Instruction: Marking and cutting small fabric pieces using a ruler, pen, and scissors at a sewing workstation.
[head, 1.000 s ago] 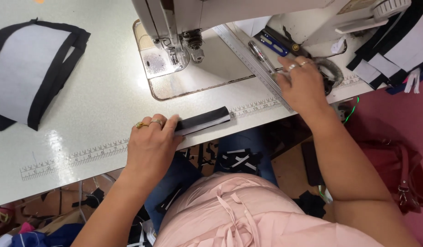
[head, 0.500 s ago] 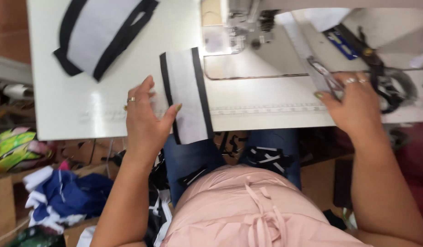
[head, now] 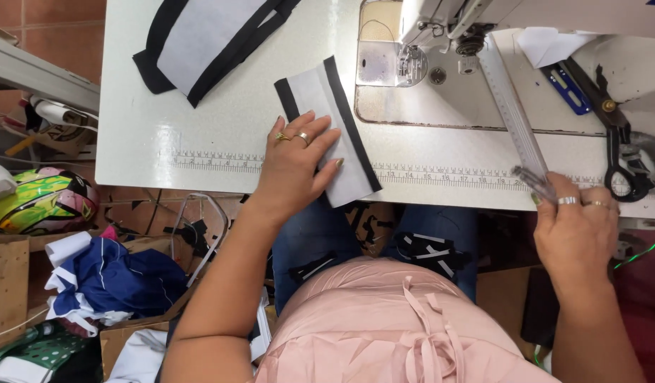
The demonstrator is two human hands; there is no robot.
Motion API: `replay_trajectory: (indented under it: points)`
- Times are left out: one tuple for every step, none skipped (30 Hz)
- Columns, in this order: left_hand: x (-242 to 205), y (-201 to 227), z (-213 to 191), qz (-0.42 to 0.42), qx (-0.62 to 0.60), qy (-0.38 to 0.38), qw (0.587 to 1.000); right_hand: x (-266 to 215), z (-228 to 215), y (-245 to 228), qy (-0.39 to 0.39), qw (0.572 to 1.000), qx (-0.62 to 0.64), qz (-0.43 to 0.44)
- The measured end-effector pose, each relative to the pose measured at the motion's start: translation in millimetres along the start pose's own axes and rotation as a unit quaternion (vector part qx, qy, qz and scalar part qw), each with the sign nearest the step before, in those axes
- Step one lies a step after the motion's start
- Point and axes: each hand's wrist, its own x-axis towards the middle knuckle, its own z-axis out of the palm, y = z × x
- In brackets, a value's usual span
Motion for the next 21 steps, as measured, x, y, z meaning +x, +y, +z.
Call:
replay_trajectory:
  points:
    - [0,2,3,-0.015,0.026,0.007,1.0,-4,2,0,0.019,1.0,-0.016,-0.007]
    - [0,5,6,-0.031,0.051,0.014,0.998,-8,4,0,0.038,0.999,-0.031,-0.013]
    - [1,5,5,-0.034,0.051,0.016,0.998,-11,3,-1,0.038,0.999,-0.031,-0.017]
    - [1,5,4,-0.021,0.04,0.032,0.998,-13,2,-2,0.058,0.998,-0.036,-0.018]
    - [3,5,2,-0.006,0.031,0.048,0.998,-15,2,-3,0.079,0.996,-0.039,-0.019]
    - [3,2,-1,-0.008,0.033,0.051,0.998,-13,-3,-6,0.082,0.996,-0.038,-0.022]
    - [3,0,-4,-0.008,0.005,0.062,0.998,-14,-8,-7,0.05,0.999,0.02,0.009]
    - [3,-2,-5,-0.008,-0.024,0.073,0.997,-15,-13,-9,0.018,0.996,0.077,0.04]
    - [0,-4,-5,-0.008,-0.025,0.073,0.997,-22,-10,0,0.018,0.996,0.076,0.04]
    - [-2,-7,-4,-0.033,-0.005,0.035,0.999,-29,-6,8,0.046,0.995,0.085,0.008]
    - [-4,-10,-4,-0.058,0.016,-0.003,0.998,-35,-3,16,0.075,0.993,0.093,-0.025]
    - [-5,-10,-4,-0.059,0.016,-0.003,0.998,-40,-13,17,0.074,0.993,0.093,-0.025]
    - [-6,-9,-3,-0.056,0.024,-0.002,0.998,-46,-23,17,0.052,0.981,0.186,0.0]
    - [-8,-9,-3,-0.054,0.032,0.0,0.998,-52,-32,17,0.029,0.959,0.28,0.025]
    - [-8,-10,-1,-0.055,0.031,-0.001,0.998,-57,-34,28,0.028,0.959,0.279,0.026]
    - [-8,-10,0,-0.056,0.039,0.007,0.998,-62,-36,39,-0.057,0.905,0.415,0.079]
    - [-7,-11,2,-0.055,0.046,0.016,0.997,-67,-39,50,-0.14,0.821,0.539,0.129]
    - [-8,-9,2,-0.054,0.045,0.017,0.997,-58,-55,36,-0.139,0.822,0.538,0.129]
    - [-8,-8,1,-0.065,0.042,0.018,0.997,-48,-71,23,-0.222,0.853,0.456,0.119]
    - [-8,-6,0,-0.076,0.038,0.019,0.996,-38,-87,9,-0.301,0.872,0.369,0.11]
    - [-9,-6,2,-0.076,0.037,0.02,0.996,-32,-75,-6,-0.302,0.873,0.368,0.11]
